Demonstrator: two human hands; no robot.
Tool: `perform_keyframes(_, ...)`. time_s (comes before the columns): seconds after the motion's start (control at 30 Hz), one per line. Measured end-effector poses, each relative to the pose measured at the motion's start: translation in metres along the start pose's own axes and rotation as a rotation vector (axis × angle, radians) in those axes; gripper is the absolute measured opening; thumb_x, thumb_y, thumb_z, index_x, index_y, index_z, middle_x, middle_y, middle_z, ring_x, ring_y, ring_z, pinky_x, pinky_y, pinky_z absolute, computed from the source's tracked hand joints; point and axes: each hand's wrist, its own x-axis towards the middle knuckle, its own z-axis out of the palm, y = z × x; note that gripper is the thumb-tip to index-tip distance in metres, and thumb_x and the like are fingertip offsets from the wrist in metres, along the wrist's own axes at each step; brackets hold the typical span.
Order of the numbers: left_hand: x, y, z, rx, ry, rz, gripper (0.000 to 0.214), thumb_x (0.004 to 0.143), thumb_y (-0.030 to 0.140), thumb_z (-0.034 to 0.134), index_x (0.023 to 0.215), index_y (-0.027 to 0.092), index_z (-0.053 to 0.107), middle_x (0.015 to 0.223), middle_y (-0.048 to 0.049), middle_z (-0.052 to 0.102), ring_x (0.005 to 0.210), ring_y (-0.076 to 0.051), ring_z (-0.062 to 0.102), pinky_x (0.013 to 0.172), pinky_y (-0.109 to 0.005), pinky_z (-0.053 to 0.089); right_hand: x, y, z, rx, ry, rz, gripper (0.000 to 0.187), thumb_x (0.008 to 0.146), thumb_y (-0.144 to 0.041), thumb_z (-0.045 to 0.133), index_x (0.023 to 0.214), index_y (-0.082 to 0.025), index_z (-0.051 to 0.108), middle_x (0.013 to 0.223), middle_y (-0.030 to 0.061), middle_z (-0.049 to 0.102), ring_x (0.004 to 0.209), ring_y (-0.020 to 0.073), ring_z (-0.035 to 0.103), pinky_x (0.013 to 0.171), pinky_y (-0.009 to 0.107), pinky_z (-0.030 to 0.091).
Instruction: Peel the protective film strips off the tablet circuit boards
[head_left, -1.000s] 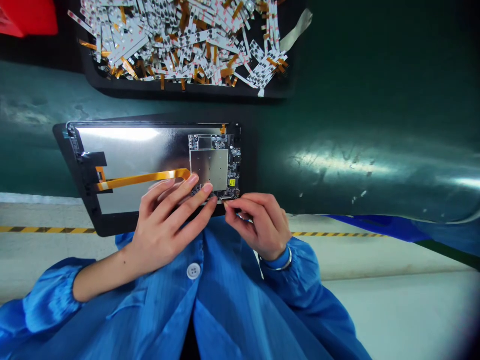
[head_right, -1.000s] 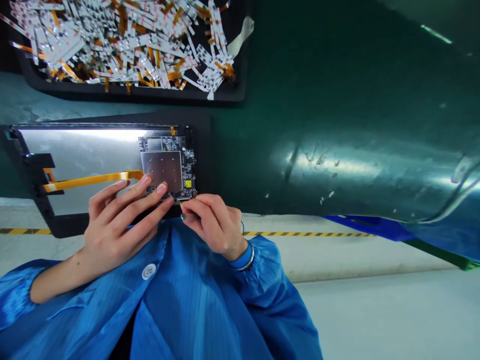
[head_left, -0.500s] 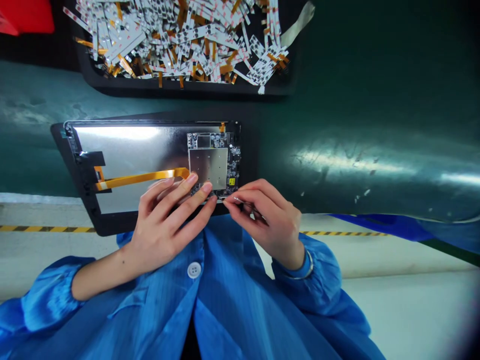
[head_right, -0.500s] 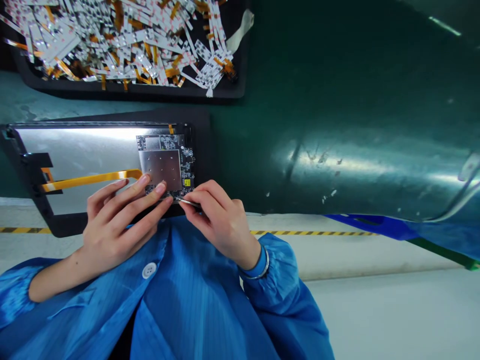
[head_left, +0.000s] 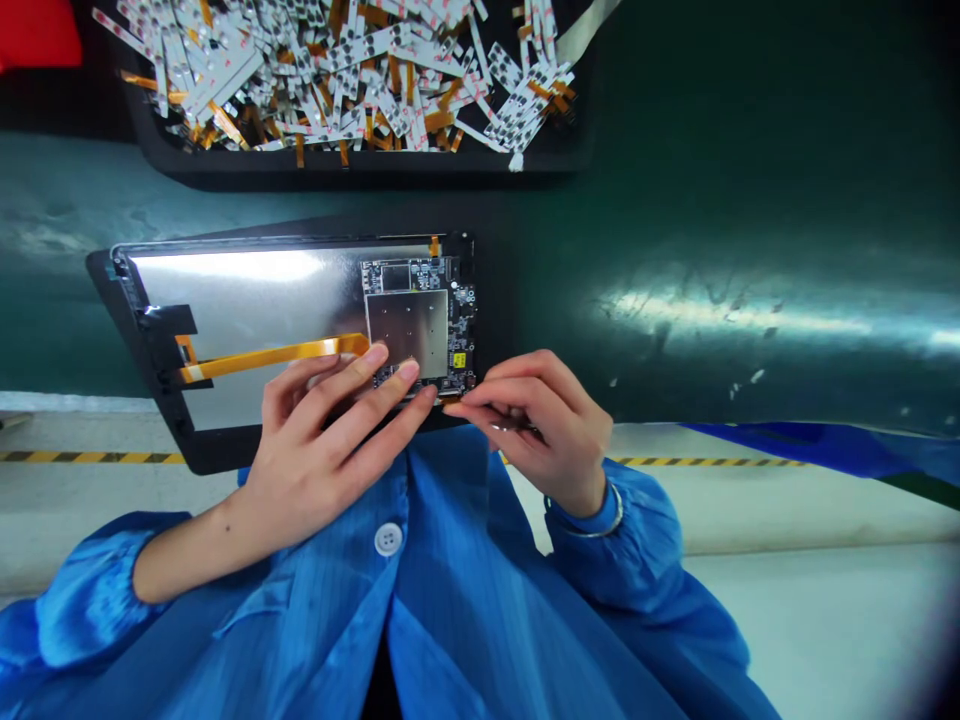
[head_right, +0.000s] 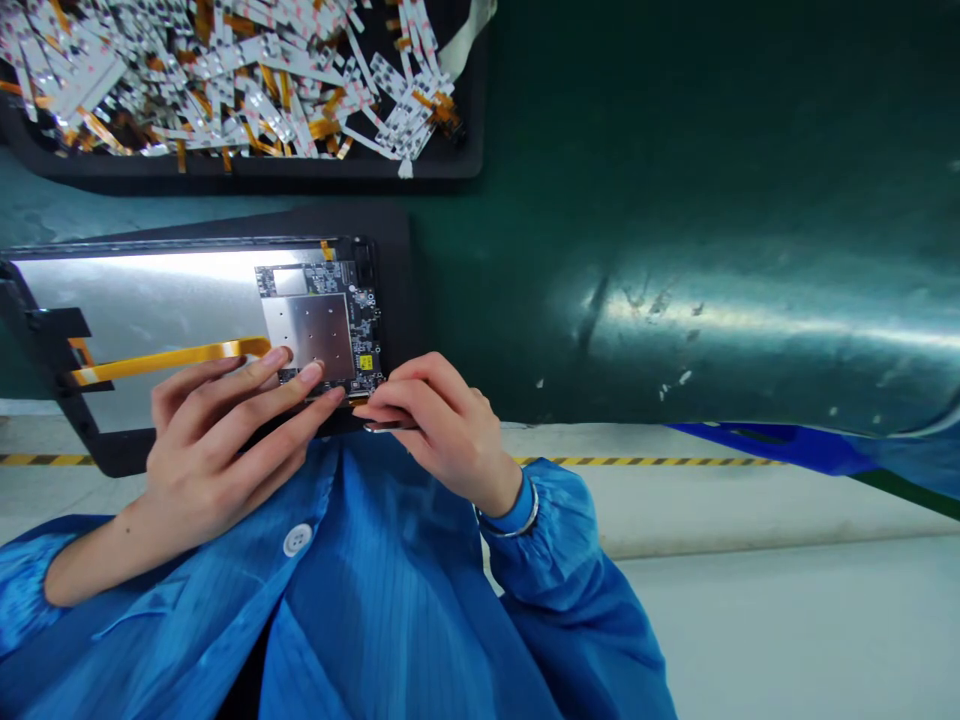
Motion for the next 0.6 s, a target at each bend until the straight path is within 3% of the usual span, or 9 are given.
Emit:
perform_keyframes(0.23,0.005,-0.009,-0.008,-0.045,-0.059,0.069,0.035,0.095,0.015,0.063,0.129,0.016,0.060,0.130,-0.0068,0.066,0.125,-0.028,0.057,0.099,-0.042,0.042,-0.005,0.003,0.002,-0.087,0.036,-0.078,0.012,0.084,-0.016,0.077,0.089,-0.018,0.066,0.081,-0.0005,0.067,0.066,0.0077,0.061,0.052,0.018,0.048)
perform_keyframes(0.47,0.008,-0.011,-0.009,-0.032,-0.116,0.058,0.036,0.099,0.020,0.056,0.135,0.025,0.056,0.127,-0.0038,0.066,0.120,-0.028,0.057,0.091,-0.042,0.042,-0.007,0.003,0.006,-0.223,0.119,-0.167,0.013,0.085,-0.014,0.075,0.093,-0.019,0.067,0.079,-0.0007,0.067,0.066,0.0097,0.063,0.057,0.020,0.053)
perform_keyframes(0.6,0.013,-0.029,-0.009,-0.013,-0.139,0.201,0.040,0.100,0.020,0.053,0.139,0.026,0.053,0.124,-0.0043,0.067,0.119,-0.027,0.057,0.091,-0.041,0.044,-0.007,0.000,0.006,-0.254,0.090,-0.169,0.010,0.088,-0.016,0.072,0.094,-0.021,0.067,0.080,0.0003,0.067,0.066,0.0112,0.064,0.057,0.021,0.055)
